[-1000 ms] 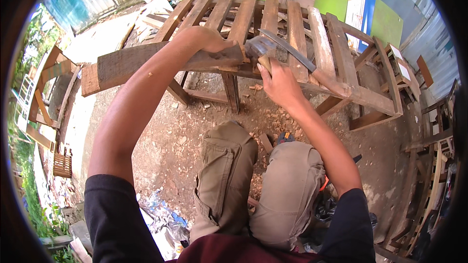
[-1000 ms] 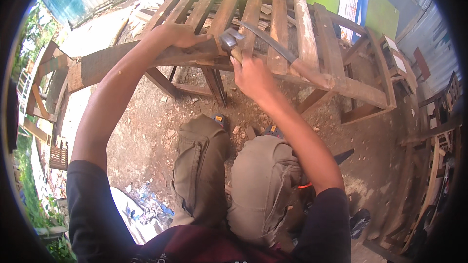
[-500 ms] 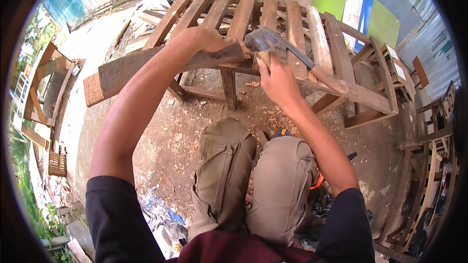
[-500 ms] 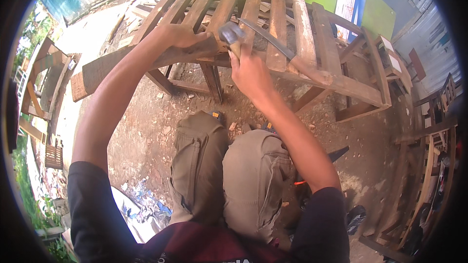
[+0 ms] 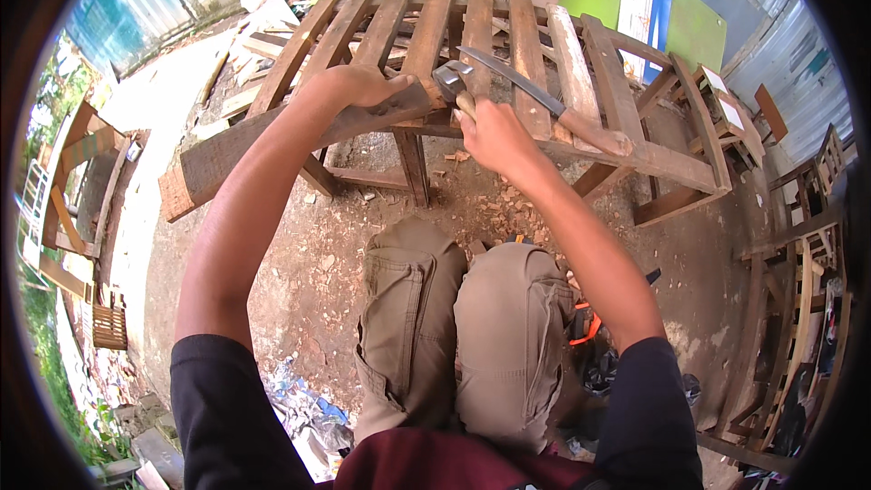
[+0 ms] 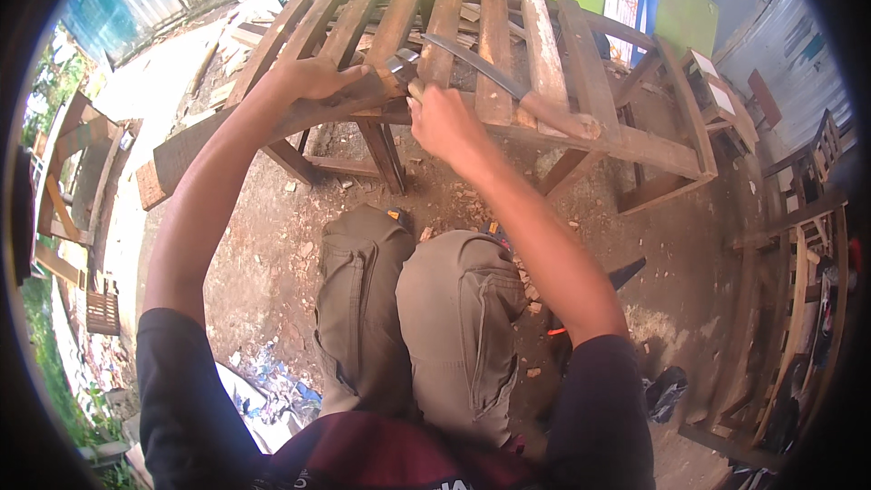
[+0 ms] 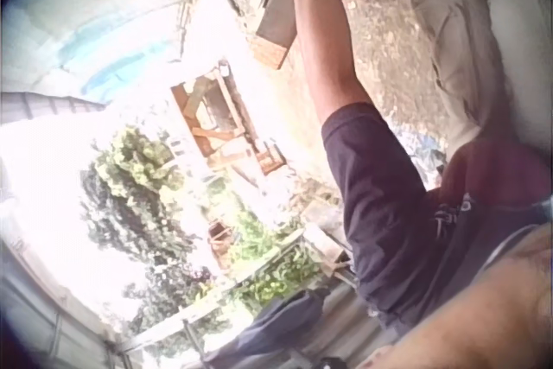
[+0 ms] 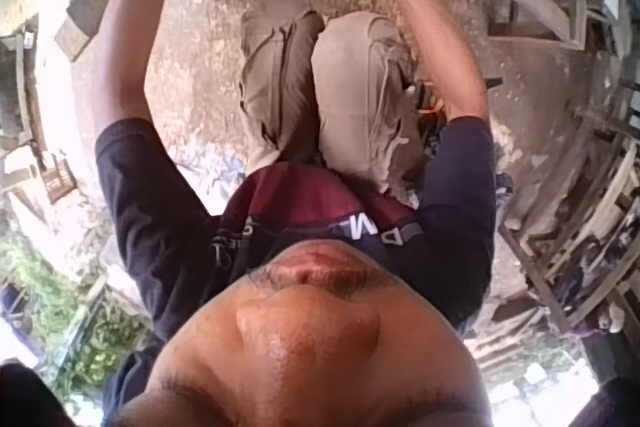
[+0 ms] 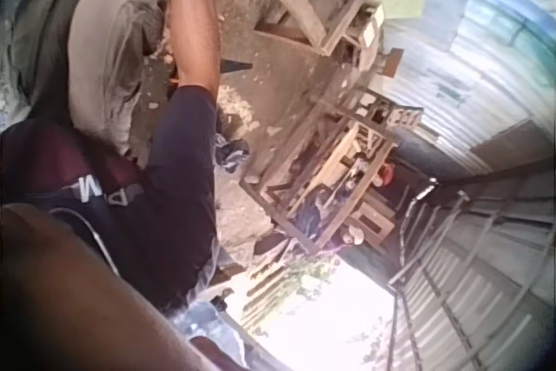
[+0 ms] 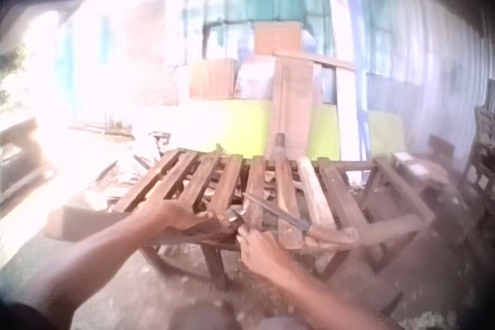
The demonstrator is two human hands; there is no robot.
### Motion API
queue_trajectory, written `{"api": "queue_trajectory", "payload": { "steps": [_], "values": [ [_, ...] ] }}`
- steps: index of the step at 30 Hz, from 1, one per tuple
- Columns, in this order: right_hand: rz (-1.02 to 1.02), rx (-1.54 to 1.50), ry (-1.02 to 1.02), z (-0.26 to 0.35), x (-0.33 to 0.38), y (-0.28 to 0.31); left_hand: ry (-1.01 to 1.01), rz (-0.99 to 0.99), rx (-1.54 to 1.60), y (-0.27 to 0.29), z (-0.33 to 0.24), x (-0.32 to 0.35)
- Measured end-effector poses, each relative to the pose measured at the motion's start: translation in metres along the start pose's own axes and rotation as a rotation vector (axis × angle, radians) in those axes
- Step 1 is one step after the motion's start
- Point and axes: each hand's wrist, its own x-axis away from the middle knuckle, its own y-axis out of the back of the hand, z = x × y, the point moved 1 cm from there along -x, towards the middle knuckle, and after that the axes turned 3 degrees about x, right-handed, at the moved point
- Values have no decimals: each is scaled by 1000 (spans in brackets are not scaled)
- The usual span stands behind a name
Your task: The person sits on the ground and uses a hammer and chisel to remove nails and separate wooden slats from a pallet. They then use a hand saw to cut a small wooden block and fit it into the pallet frame.
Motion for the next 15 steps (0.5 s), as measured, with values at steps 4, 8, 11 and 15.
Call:
{"api": "queue_trajectory", "payload": {
  "steps": [4, 8, 11, 15],
  "values": [
    [-26, -179, -167, -9, -1, 23, -61, -70, 105, -12, 21, -4],
    [98, -927, -275, -10, 46, 55, 15, -26, 565, -32, 60, 17],
    [304, -747, -252, 1, 83, 81, -64, 177, 929, -43, 79, 36],
    [656, -506, -84, 34, 116, 97, -540, 564, 1213, -42, 75, 61]
  ]
}}
